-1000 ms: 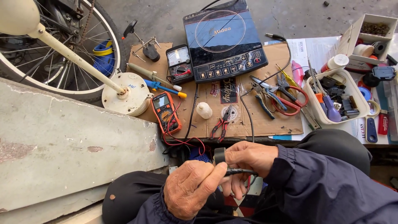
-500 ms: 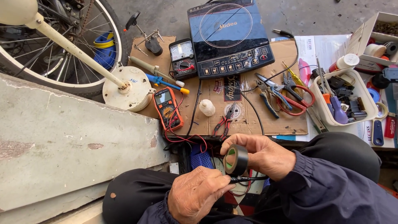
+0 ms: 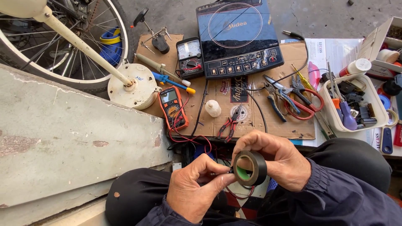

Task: Wrapping electrical tape around a wire connection to insulate and secure it.

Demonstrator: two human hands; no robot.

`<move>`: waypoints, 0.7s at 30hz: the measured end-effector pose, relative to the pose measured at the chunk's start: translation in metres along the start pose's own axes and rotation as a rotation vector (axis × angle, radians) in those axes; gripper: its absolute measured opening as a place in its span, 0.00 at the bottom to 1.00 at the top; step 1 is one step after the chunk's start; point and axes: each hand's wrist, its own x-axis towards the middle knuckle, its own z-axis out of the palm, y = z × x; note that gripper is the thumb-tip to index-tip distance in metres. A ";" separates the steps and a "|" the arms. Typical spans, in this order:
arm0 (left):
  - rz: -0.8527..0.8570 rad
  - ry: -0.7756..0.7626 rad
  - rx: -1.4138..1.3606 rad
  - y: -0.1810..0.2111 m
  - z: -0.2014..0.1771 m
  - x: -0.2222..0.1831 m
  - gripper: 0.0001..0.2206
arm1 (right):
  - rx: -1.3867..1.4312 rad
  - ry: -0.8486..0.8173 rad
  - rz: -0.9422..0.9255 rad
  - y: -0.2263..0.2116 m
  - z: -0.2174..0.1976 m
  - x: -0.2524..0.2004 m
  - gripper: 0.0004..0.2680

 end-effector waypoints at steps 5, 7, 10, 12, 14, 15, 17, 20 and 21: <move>0.046 0.084 -0.264 -0.032 0.012 0.006 0.14 | 0.015 -0.001 -0.038 0.005 -0.001 -0.004 0.12; 0.078 0.085 -0.459 -0.050 0.020 0.009 0.20 | 0.028 -0.003 -0.046 0.009 -0.001 -0.005 0.14; 0.070 0.036 -0.587 -0.056 0.031 0.007 0.22 | 0.025 0.002 -0.057 0.009 -0.001 -0.005 0.13; 0.126 -0.035 -0.589 -0.048 0.030 0.001 0.21 | -0.053 0.030 -0.028 0.006 -0.001 -0.007 0.11; 0.140 -0.009 -0.603 -0.056 0.031 0.002 0.19 | -0.047 0.026 -0.033 0.008 0.000 -0.007 0.11; 0.155 0.015 -0.618 -0.060 0.032 0.003 0.17 | -0.042 0.025 -0.038 0.008 0.001 -0.007 0.11; 0.158 0.072 -0.609 -0.065 0.035 0.006 0.15 | -0.066 0.025 -0.095 0.008 0.007 -0.006 0.11; 0.158 0.168 -0.632 -0.078 0.040 0.012 0.10 | -0.236 0.013 -0.208 -0.006 0.015 -0.004 0.09; 0.152 0.206 -0.662 -0.084 0.041 0.013 0.08 | -0.378 0.004 -0.264 -0.012 0.019 -0.003 0.07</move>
